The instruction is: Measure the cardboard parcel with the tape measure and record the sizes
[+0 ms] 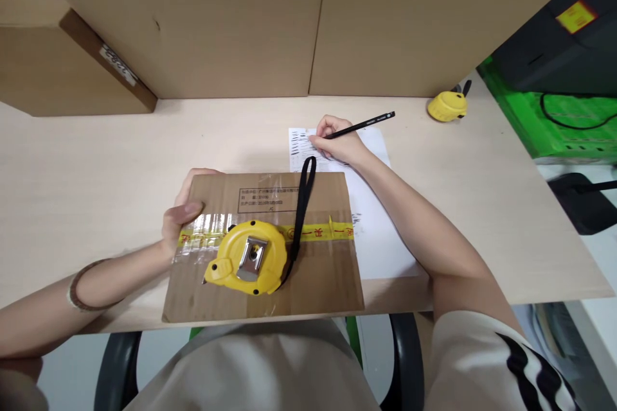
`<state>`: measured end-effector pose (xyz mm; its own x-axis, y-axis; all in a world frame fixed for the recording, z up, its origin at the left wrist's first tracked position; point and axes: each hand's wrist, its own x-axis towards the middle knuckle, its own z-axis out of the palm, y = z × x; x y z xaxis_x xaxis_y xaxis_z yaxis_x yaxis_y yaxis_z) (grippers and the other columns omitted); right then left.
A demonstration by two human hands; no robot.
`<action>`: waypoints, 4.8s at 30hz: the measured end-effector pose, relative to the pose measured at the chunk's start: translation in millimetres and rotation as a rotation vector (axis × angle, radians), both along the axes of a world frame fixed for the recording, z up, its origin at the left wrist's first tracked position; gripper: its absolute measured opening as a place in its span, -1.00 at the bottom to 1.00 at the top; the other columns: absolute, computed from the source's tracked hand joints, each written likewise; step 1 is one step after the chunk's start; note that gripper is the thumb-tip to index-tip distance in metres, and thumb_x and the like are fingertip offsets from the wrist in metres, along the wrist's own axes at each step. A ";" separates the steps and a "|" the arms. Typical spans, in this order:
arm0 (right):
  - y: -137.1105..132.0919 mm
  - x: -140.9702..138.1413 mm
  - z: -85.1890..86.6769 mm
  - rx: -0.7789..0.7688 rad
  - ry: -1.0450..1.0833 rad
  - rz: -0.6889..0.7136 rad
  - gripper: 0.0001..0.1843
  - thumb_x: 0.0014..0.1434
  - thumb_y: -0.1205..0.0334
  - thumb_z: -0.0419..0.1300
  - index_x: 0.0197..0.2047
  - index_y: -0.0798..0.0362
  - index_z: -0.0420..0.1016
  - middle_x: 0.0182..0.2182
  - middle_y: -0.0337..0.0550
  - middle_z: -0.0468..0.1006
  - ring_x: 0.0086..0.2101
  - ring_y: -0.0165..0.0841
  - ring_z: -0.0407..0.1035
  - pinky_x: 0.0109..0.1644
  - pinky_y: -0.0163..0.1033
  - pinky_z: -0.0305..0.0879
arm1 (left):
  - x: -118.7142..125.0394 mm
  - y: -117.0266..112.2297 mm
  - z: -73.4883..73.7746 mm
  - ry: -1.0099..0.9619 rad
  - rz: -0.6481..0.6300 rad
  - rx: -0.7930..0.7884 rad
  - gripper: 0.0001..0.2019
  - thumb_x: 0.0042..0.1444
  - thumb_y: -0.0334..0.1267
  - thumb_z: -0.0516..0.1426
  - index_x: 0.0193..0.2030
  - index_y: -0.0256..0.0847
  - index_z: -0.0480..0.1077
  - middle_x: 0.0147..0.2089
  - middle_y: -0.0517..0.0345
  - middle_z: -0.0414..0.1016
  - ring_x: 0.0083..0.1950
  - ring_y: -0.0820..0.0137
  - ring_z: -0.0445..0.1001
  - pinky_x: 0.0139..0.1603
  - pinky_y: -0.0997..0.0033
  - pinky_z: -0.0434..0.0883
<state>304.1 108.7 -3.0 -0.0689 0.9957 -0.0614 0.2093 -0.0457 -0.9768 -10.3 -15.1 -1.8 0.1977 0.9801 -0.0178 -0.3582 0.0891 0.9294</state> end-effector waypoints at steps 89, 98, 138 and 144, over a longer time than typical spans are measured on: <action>3.7 1.2 -3.7 0.020 -0.199 -0.080 -0.64 0.01 0.51 0.40 -0.51 -0.01 0.31 -0.69 -0.31 0.42 -0.70 -0.52 0.22 -0.69 -0.40 0.07 | -5.2 3.9 -4.4 -0.005 -0.100 0.083 -0.51 0.12 0.18 0.40 0.06 -0.05 0.53 -0.09 0.05 0.53 -0.21 0.24 0.51 -0.27 0.24 0.54; 4.7 2.6 -5.7 0.026 -0.204 -0.078 -0.64 0.03 0.54 0.39 -0.50 0.00 0.31 -0.68 -0.31 0.41 -0.70 -0.52 0.22 -0.68 -0.39 0.03 | -6.2 2.6 -5.3 0.023 -0.060 0.066 -0.49 0.09 0.21 0.41 0.03 -0.06 0.53 -0.07 0.04 0.52 -0.16 0.20 0.52 -0.23 0.22 0.55; 3.7 4.6 -7.9 0.008 -0.228 -0.058 -0.68 0.01 0.30 0.48 -0.46 -0.01 0.36 -0.65 -0.29 0.43 -0.67 -0.49 0.20 -0.61 -0.36 0.03 | -4.3 3.9 -0.8 -0.024 -0.159 0.079 -0.50 0.17 0.19 0.36 0.06 -0.07 0.42 -0.08 0.04 0.50 -0.20 0.20 0.56 -0.26 0.15 0.58; 3.3 4.0 -7.2 0.012 -0.225 -0.064 -0.71 0.01 0.32 0.45 -0.46 -0.01 0.36 -0.66 -0.30 0.42 -0.67 -0.50 0.20 -0.61 -0.37 0.03 | -3.1 3.3 0.5 -0.017 -0.147 0.097 -0.50 0.17 0.19 0.36 0.06 -0.08 0.45 -0.10 0.05 0.52 -0.26 0.26 0.53 -0.30 0.22 0.58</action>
<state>308.1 111.9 -10.3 0.0089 0.9984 -0.0558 0.4193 -0.0544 -0.9062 -13.5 -11.8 -1.3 0.3381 0.9377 0.0802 -0.3638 0.0516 0.9301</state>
